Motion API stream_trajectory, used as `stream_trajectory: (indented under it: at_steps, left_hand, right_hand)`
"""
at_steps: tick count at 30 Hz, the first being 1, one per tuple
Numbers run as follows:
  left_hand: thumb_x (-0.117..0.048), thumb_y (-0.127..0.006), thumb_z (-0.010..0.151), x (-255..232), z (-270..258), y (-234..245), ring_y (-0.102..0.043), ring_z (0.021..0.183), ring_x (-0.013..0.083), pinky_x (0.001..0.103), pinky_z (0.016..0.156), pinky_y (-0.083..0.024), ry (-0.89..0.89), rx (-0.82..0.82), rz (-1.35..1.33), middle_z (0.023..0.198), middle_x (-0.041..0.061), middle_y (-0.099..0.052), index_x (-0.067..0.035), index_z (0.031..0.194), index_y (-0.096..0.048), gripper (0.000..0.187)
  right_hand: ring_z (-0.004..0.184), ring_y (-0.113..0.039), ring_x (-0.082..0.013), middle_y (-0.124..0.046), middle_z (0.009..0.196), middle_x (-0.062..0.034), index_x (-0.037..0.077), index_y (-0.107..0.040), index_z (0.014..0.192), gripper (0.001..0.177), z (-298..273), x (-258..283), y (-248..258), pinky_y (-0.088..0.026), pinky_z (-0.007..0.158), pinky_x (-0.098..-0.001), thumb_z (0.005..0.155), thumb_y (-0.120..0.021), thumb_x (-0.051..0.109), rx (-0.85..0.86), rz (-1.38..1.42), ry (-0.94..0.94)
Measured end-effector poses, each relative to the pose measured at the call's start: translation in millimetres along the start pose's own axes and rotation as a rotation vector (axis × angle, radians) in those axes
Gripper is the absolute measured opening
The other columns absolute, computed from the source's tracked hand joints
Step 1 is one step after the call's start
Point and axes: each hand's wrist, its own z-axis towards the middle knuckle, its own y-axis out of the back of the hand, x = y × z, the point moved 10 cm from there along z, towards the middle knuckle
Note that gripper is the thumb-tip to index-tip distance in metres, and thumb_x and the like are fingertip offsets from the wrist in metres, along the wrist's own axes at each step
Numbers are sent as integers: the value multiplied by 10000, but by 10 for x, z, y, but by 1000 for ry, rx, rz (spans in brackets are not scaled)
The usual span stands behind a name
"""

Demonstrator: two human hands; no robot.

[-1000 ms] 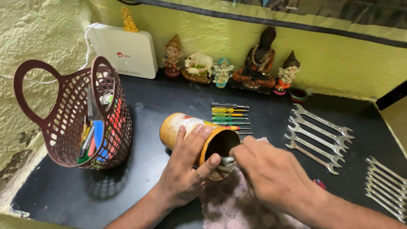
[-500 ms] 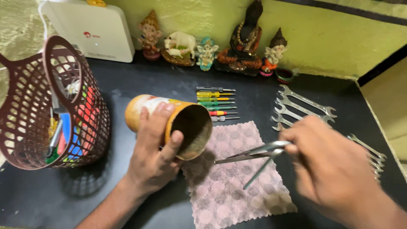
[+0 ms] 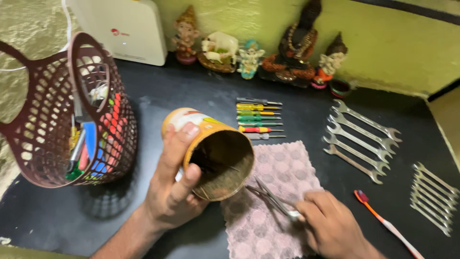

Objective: The person cleans various tools including screwdrivers and hex keys by rubbing them with a cloth and a toothbrush on a work surface, eventually placing some items into a container.

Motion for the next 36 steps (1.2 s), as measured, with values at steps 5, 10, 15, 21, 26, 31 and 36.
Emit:
stream_trajectory:
  at_steps: [5, 10, 15, 21, 26, 31, 36]
  left_hand:
    - [-45, -797, 909, -20, -74, -45, -547, 1393, 478, 726, 1226, -357, -36, 77, -111, 1514, 275, -437, -245, 1512, -328, 789]
    - [-122, -699, 1017, -121, -80, -104, -571, 1400, 462, 742, 1234, -352, -47, 137, -139, 1508, 237, -474, -280, 1452, -432, 534]
    - [-199, -679, 1089, -213, -140, -95, -563, 1410, 454, 736, 1236, -343, -74, 157, -192, 1524, 236, -468, -302, 1455, -406, 469]
    - [-287, -626, 1113, -249, -219, -98, -538, 1423, 463, 716, 1239, -282, -125, 121, -270, 1514, 265, -465, -341, 1478, -366, 452]
    - [-353, -547, 1111, -228, -270, -101, -509, 1417, 477, 722, 1227, -241, -128, 106, -326, 1490, 280, -468, -331, 1524, -356, 455]
    - [-351, -553, 1146, -195, -287, -88, -514, 1471, 444, 700, 1290, -275, -112, 111, -302, 1552, 239, -452, -371, 1538, -327, 453]
    - [-333, -550, 1170, -159, -299, -117, -513, 1492, 435, 698, 1310, -288, -96, 127, -279, 1579, 230, -445, -370, 1531, -325, 427]
  right_hand:
    - [919, -696, -282, -635, 1050, -81, 137, -691, 980, 260, -466, -424, -455, -568, 749, -385, 736, -777, 105, 212, 88, -271]
    - [900, -715, -267, -657, 1091, -64, 177, -714, 1000, 255, -401, -465, -573, -583, 746, -382, 760, -795, 202, 294, 62, -197]
    - [887, -733, -226, -678, 1264, -3, 220, -715, 1223, 354, -321, -432, -448, -569, 731, -357, 904, -764, 365, 398, -49, -29]
    - [836, -719, -176, -679, 1346, -53, 195, -657, 1392, 562, -526, -153, -110, -552, 676, -313, 841, -642, 303, 423, -207, 339]
    - [693, -696, -112, -711, 1225, -29, 165, -639, 1428, 515, -502, 108, -178, -497, 563, -269, 915, -623, 202, 508, -104, 447]
    - [675, -699, -108, -746, 1052, 21, 275, -601, 1441, 484, -24, 235, -185, -522, 588, -279, 958, -592, 255, 579, -257, 254]
    - [749, -749, -87, -793, 1123, 33, 233, -715, 1253, 467, 524, 684, 701, -570, 621, -267, 800, -684, 123, -36, -118, 194]
